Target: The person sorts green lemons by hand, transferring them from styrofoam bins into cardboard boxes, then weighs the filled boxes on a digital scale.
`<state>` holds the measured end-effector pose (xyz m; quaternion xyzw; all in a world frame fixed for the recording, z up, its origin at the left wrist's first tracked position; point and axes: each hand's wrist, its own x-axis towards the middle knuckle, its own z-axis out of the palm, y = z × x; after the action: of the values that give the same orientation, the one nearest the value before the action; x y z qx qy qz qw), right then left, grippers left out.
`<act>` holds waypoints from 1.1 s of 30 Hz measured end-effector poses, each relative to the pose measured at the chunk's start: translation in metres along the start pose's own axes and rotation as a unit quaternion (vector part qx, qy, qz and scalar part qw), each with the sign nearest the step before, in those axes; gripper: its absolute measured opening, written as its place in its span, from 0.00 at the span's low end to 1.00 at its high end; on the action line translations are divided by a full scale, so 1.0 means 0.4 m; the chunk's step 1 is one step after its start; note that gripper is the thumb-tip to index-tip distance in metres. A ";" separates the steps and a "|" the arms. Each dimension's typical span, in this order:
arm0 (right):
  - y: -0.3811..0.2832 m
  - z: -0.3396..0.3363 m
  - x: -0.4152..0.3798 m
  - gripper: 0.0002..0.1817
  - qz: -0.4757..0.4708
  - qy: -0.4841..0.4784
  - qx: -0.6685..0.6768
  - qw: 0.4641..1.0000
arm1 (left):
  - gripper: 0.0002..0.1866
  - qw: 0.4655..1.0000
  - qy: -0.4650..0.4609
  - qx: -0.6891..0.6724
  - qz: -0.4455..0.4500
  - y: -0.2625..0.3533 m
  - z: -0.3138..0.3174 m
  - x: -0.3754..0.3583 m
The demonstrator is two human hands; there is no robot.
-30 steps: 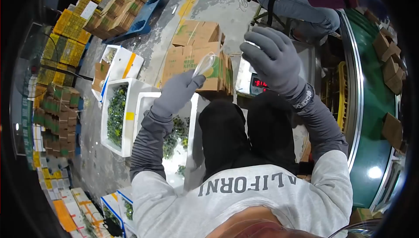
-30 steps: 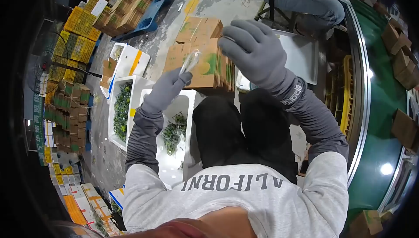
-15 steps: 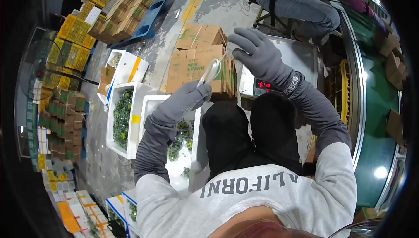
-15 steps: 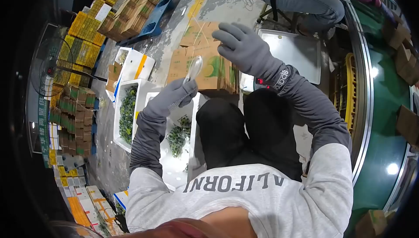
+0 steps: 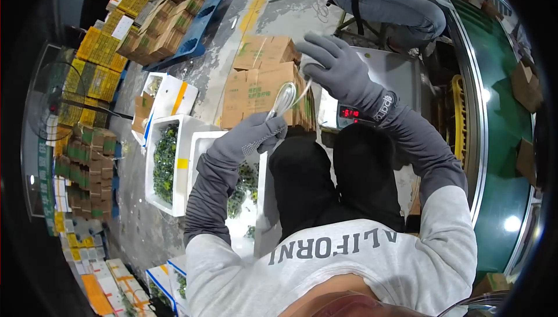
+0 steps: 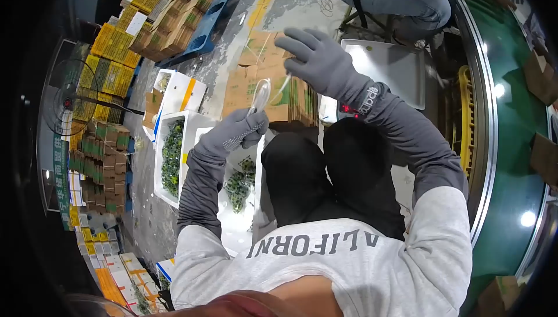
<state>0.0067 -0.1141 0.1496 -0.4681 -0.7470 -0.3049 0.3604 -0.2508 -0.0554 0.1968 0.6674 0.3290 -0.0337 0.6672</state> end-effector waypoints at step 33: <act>-0.083 -0.009 0.013 0.10 -0.134 -0.099 -0.080 0.983 | 0.31 0.974 -0.073 -0.217 -0.003 -0.047 0.015 0.066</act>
<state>-0.0243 -0.1270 0.1520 -0.4192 -0.8082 -0.3608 0.2023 -0.2369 -0.0525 0.1669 0.5017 0.2812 -0.0119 0.8180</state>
